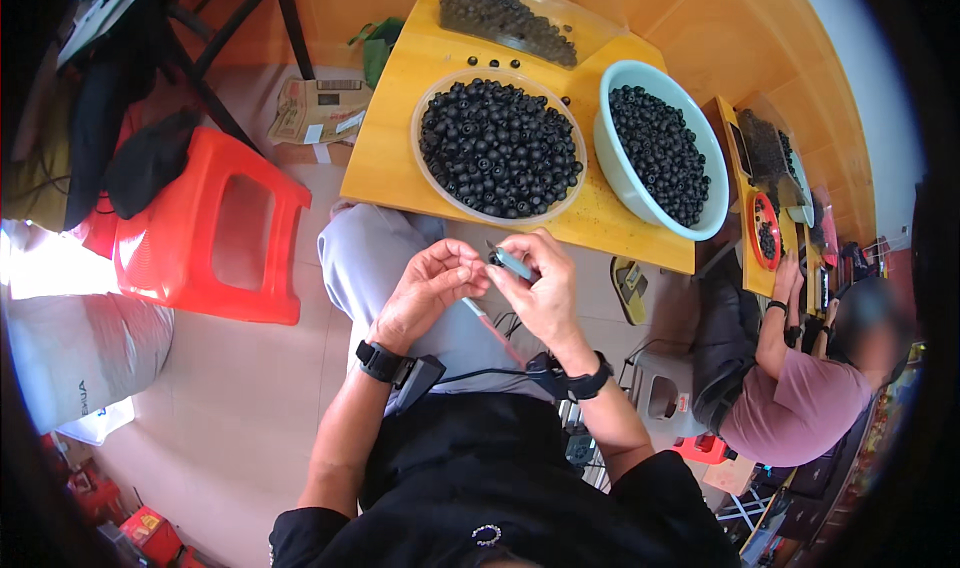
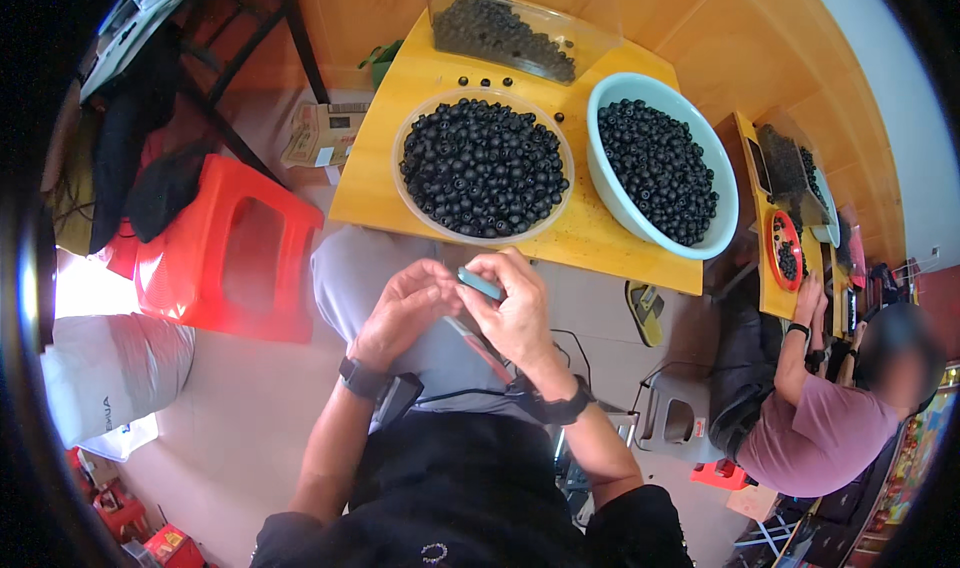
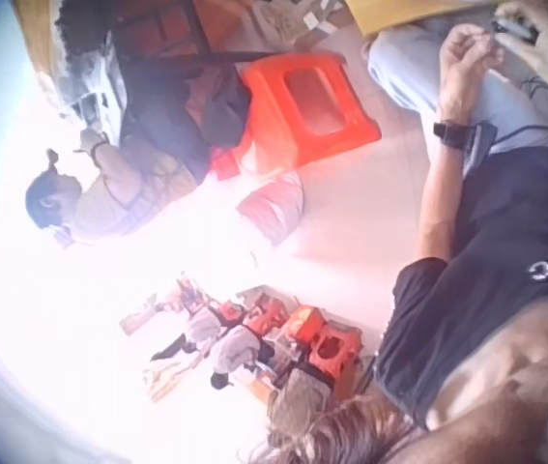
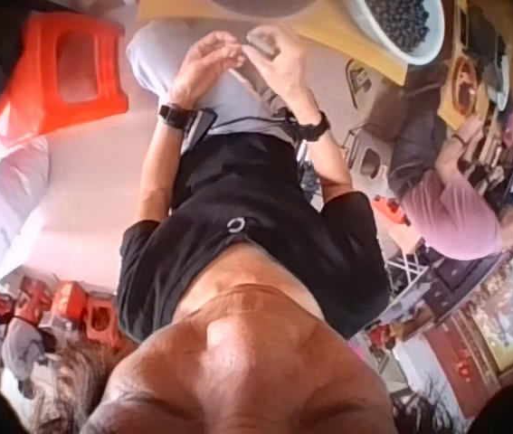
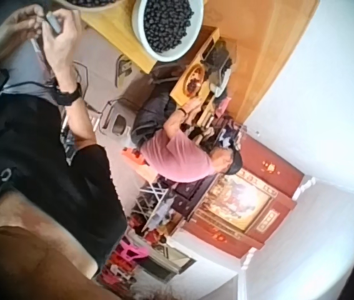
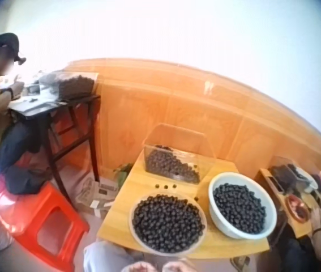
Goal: The recorder is using a small prying tool to clean or de-flash small black rubber spheres before attaching them to a strip of adhesive tape.
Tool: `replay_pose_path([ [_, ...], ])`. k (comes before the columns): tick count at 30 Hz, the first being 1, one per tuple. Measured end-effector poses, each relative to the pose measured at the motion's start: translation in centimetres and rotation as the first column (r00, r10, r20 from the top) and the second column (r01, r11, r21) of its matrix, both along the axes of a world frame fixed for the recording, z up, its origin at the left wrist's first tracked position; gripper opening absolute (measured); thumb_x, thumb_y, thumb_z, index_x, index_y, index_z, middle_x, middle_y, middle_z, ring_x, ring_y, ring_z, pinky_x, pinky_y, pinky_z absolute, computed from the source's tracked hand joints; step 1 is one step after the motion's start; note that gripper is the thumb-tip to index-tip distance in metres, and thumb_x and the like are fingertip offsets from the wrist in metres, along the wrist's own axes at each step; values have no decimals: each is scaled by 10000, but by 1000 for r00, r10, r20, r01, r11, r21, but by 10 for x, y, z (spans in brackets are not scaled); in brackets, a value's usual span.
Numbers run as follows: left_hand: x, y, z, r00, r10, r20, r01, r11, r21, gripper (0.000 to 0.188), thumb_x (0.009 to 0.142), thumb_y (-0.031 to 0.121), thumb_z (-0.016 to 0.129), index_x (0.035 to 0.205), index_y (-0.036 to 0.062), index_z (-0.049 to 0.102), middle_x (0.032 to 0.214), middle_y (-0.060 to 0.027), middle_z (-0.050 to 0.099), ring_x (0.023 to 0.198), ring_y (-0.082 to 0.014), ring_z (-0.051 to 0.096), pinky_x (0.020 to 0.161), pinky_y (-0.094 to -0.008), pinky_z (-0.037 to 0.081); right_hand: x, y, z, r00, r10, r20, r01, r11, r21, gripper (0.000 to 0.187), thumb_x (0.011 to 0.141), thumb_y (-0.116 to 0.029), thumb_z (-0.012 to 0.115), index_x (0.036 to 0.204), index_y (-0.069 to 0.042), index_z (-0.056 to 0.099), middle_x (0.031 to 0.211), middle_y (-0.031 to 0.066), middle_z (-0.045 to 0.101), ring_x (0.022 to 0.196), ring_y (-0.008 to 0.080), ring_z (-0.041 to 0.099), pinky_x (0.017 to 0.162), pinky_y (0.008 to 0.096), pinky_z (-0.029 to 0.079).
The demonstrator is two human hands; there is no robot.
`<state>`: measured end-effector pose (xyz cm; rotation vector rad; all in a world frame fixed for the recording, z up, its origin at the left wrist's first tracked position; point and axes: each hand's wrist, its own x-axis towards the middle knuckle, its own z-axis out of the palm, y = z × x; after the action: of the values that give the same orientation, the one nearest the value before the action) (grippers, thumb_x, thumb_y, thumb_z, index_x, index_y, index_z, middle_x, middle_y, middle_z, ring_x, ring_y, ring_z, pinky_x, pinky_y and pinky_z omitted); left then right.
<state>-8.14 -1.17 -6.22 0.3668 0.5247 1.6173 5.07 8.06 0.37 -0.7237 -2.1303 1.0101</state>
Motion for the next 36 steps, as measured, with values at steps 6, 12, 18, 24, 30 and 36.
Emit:
replay_pose_path([
  [6, 0, 0, -4, 996, 5, -93, -6, 1000, -10, 207, 842, 40, 603, 1031, 37, 520, 980, -39, 589, 911, -133, 572, 822, -287, 467, -10, -22, -23, 995, -83, -63, 85, 996, 29, 225, 668, 48, 678, 853, -43, 587, 767, 51, 523, 633, 155, 529, 514, 269, 431],
  [12, -2, -3, -4, 993, 22, -117, -25, 1000, -18, 205, 801, 8, 602, 992, 35, 532, 980, -29, 570, 920, -115, 558, 805, -244, 453, -9, -32, -28, 991, -111, -80, 118, 988, 96, 270, 638, 60, 676, 869, -45, 586, 774, 61, 526, 640, 166, 536, 497, 277, 434],
  [18, -4, -3, -11, 999, 29, -34, -29, 999, -13, 154, 837, 26, 632, 977, 48, 573, 924, -19, 627, 824, -110, 609, 776, -260, 494, -7, -33, -28, 991, -55, -124, 71, 989, 126, 295, 655, 42, 711, 916, -43, 604, 807, 68, 523, 634, 156, 531, 483, 265, 423],
  [24, -4, -5, -3, 999, 25, 20, -25, 1000, -14, 172, 830, 66, 620, 986, 39, 554, 936, -70, 577, 812, -161, 568, 764, -292, 461, 16, -25, -13, 999, -36, -24, 37, 999, 22, 274, 751, -70, 694, 1008, -21, 613, 838, 60, 517, 670, 158, 524, 521, 251, 416],
  [30, -4, -6, -13, 999, 37, 28, -38, 997, 64, 179, 833, 75, 632, 997, 32, 573, 927, -88, 577, 771, -148, 538, 726, -272, 448, 22, -21, -10, 998, 29, 56, -27, 999, -27, 152, 811, -98, 644, 924, 3, 631, 734, 96, 545, 622, 185, 548, 510, 281, 422],
  [36, -3, -4, -8, 999, 46, -1, -46, 999, 20, 155, 827, 79, 645, 959, 35, 577, 925, -100, 585, 789, -139, 542, 727, -257, 450, 19, -25, 0, 986, 59, 154, -65, 997, 31, 110, 815, -112, 657, 882, -25, 649, 668, 72, 561, 513, 188, 566, 465, 296, 426],
])
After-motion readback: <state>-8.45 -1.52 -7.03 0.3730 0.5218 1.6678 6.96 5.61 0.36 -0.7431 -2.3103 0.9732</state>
